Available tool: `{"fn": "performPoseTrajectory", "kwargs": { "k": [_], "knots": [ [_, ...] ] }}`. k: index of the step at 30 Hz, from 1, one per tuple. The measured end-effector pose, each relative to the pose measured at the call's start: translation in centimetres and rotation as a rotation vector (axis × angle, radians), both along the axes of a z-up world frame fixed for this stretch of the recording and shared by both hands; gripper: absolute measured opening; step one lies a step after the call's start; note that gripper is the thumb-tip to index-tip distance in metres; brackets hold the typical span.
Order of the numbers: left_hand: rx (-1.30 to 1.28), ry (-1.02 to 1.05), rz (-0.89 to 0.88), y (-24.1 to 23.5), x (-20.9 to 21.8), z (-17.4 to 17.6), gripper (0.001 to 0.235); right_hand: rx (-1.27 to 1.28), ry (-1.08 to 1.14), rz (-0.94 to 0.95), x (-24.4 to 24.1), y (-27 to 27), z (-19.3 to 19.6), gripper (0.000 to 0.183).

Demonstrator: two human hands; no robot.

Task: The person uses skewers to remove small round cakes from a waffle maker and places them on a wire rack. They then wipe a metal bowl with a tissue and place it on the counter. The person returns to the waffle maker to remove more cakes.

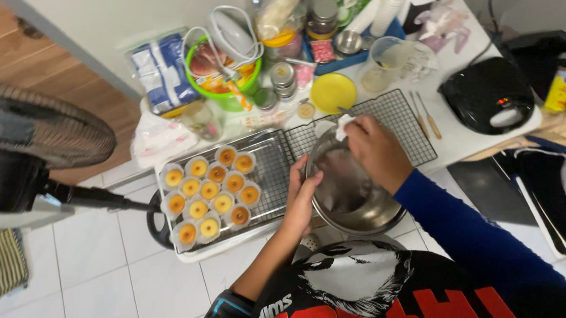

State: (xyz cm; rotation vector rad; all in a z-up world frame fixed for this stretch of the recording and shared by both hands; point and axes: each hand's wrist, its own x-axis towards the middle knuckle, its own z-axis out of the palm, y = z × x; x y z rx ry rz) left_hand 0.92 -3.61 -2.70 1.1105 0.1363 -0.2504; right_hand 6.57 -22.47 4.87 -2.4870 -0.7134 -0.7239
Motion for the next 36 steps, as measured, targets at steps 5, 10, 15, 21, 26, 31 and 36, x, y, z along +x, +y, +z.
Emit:
{"fn": "performPoseTrajectory", "kwargs": {
  "k": [5,10,15,21,26,31,36],
  "knots": [
    [-0.018,-0.156,-0.009,-1.0,1.4,-0.1,0.067,-0.107,0.306,-0.255,-3.0,-5.0,0.1,0.024],
    [-0.032,-0.339,0.007,-3.0,4.0,0.9,0.071,-0.105,0.61,-0.255,-6.6,-7.1,-2.7,0.02],
    [0.035,-0.502,-0.015,-6.6,6.1,1.9,0.07,0.558,1.136,0.232,-6.1,-7.8,-4.7,0.011],
    [-0.331,-0.062,0.003,-9.2,10.6,0.5,0.071,0.888,0.984,-0.018,-2.1,-18.9,1.1,0.022],
    [-0.658,0.128,-0.127,-10.7,13.8,-1.7,0.074,1.094,0.405,-0.067,1.5,-26.0,6.2,0.022],
    [-0.374,-0.21,-0.147,-16.0,14.5,2.3,0.082,0.712,0.289,-0.025,3.3,-26.1,9.3,0.027],
    [0.087,-0.785,-0.215,-18.2,17.7,6.1,0.077,0.329,0.037,-0.082,2.7,-30.0,12.0,0.026]
  ]
}}
